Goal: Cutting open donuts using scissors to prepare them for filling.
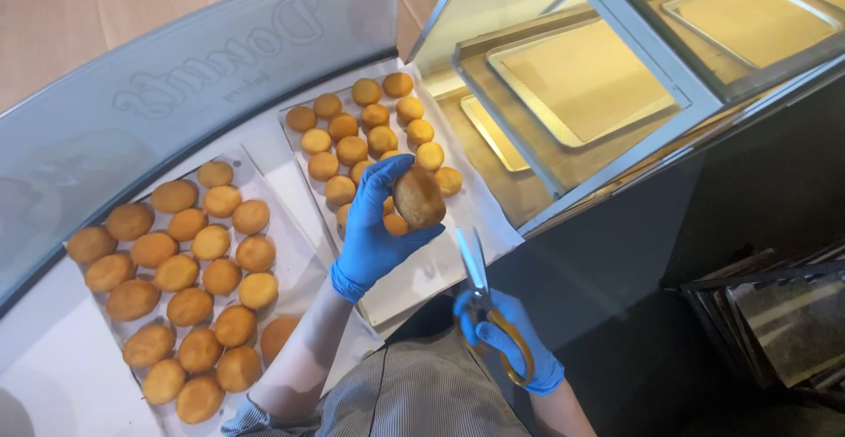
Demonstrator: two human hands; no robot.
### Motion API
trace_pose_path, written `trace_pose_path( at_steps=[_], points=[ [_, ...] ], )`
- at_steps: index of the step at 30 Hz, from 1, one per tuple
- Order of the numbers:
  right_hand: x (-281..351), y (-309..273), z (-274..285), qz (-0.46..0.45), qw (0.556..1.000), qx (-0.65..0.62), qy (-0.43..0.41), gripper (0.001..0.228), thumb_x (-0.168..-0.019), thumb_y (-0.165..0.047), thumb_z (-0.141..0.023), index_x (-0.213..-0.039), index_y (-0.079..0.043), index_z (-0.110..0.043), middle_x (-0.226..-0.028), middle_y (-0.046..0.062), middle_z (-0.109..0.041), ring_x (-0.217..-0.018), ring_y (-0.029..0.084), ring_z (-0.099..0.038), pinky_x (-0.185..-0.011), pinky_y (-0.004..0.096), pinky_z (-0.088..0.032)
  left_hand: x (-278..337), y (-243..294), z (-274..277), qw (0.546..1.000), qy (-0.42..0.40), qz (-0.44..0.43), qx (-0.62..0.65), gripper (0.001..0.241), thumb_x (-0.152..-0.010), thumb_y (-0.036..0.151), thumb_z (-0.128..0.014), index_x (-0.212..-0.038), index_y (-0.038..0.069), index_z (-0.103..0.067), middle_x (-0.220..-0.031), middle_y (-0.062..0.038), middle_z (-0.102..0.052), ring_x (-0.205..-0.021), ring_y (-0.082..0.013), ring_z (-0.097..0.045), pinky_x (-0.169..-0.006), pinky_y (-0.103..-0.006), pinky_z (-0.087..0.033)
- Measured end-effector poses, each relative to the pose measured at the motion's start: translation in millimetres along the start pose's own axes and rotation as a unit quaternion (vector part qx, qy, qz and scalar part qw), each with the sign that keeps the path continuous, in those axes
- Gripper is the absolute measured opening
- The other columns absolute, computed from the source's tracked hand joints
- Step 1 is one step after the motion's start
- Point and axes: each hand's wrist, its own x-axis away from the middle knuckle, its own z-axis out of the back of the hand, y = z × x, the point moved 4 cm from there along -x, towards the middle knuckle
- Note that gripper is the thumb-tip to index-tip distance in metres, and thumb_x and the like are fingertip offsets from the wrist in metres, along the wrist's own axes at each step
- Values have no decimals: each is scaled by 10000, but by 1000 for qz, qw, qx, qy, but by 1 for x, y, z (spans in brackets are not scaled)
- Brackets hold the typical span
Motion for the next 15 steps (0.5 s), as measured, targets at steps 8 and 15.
trace_pose_path(
  at_steps=[8,15],
  points=[
    [0,42,18,-3,976,147,158,298,-777,-226,-851,-853,-15,-656,-884,46,-606,-776,130,-620,-717,282,-550,3,-29,5,971,3,143,193,895,-748,57,-885,-1510,60,-418,-1428,-95,-531,-1350,-215,-547,-1164,-361,-460],
    [44,109,26,-323,926,126,151,374,-709,-117,-859,-1041,-91,-689,-927,79,-745,-880,181,-758,-876,345,-642,7,-54,10,924,33,274,263,928,-760,22,-832,-1563,71,-371,-1444,-95,-536,-1311,-205,-562,-1077,-331,-506]
  ],
)
